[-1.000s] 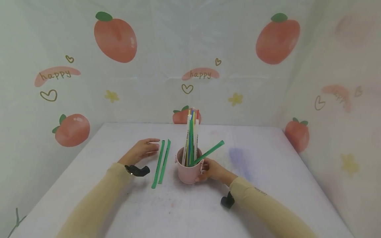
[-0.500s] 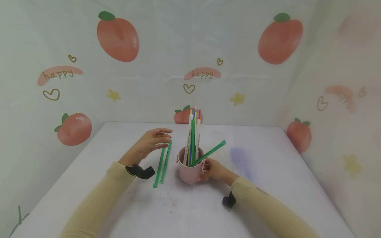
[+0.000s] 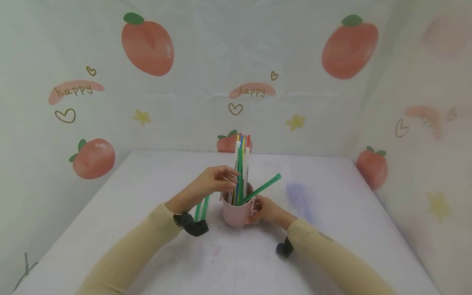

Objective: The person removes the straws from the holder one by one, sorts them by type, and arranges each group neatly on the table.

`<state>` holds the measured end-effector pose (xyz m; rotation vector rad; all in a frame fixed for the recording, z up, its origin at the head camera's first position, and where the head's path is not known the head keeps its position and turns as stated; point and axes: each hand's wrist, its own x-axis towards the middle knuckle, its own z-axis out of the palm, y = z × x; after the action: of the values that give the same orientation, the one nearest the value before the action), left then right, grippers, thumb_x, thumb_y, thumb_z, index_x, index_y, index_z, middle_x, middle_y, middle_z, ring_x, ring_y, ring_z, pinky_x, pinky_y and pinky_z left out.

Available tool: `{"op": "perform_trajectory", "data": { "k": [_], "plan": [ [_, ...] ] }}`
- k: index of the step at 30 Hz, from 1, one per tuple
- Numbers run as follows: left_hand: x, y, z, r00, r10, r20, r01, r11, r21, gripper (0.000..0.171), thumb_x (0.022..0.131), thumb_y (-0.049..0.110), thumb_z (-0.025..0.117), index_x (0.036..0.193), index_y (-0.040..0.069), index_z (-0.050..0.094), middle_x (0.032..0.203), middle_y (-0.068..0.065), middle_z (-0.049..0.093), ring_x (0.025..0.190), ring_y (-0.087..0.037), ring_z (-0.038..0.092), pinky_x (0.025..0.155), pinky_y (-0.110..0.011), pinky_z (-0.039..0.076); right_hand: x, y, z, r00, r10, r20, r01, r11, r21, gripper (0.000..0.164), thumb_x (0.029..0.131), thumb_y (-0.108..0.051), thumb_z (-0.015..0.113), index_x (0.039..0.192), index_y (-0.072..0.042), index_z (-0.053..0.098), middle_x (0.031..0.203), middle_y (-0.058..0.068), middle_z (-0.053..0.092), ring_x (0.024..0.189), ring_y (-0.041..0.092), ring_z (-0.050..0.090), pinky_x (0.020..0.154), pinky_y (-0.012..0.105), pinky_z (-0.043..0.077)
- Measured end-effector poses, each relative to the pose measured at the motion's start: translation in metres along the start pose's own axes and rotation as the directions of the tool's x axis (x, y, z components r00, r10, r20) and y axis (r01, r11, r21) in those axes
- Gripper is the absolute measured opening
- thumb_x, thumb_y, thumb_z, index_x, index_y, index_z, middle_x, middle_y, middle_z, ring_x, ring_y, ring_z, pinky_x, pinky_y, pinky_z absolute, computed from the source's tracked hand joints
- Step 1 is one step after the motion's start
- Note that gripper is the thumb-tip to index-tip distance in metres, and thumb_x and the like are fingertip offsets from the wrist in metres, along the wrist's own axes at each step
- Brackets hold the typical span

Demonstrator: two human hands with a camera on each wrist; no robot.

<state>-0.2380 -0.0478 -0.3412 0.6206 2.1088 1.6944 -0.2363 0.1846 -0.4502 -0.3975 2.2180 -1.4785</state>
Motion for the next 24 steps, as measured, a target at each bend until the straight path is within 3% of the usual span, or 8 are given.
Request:
{"op": "perform_trajectory", "data": {
  "k": [2,13,24],
  "plan": [
    [0.002,-0.001,0.005,1.000,0.001,0.013,-0.002,1.000,0.017,0.036,0.090,0.010,0.067,0.125,0.005,0.060,0.109,-0.010,0.064,0.098,-0.021,0.065,0.088,-0.032,0.055,0.000,0.001,0.000,1.000,-0.011,0.008,0.011,1.000,0.009,0.070,0.075,-0.007,0.083,0.133,0.004,0.047,0.124,0.012,0.059,0.100,0.017,0.050,0.088,0.025,0.046],
    [0.014,-0.010,0.025,1.000,0.013,0.013,-0.015,0.992,0.126,0.027,0.089,0.008,0.068,0.116,0.004,0.065,0.107,-0.011,0.070,0.092,-0.013,0.064,0.086,-0.030,0.054,0.001,0.004,-0.002,1.000,-0.009,0.015,0.009,1.000,0.005,0.071,0.075,-0.010,0.083,0.135,0.002,0.046,0.121,0.010,0.059,0.100,0.019,0.051,0.088,0.025,0.045],
    [0.022,-0.011,0.037,1.000,0.022,0.016,-0.024,0.987,0.159,0.023,0.088,0.005,0.069,0.111,0.008,0.068,0.104,-0.008,0.071,0.094,-0.011,0.065,0.083,-0.027,0.056,-0.001,0.004,-0.002,0.999,-0.040,0.030,0.040,0.999,0.000,0.070,0.079,-0.010,0.081,0.135,0.005,0.043,0.127,0.015,0.058,0.104,0.019,0.052,0.094,0.029,0.047]
  ]
}}
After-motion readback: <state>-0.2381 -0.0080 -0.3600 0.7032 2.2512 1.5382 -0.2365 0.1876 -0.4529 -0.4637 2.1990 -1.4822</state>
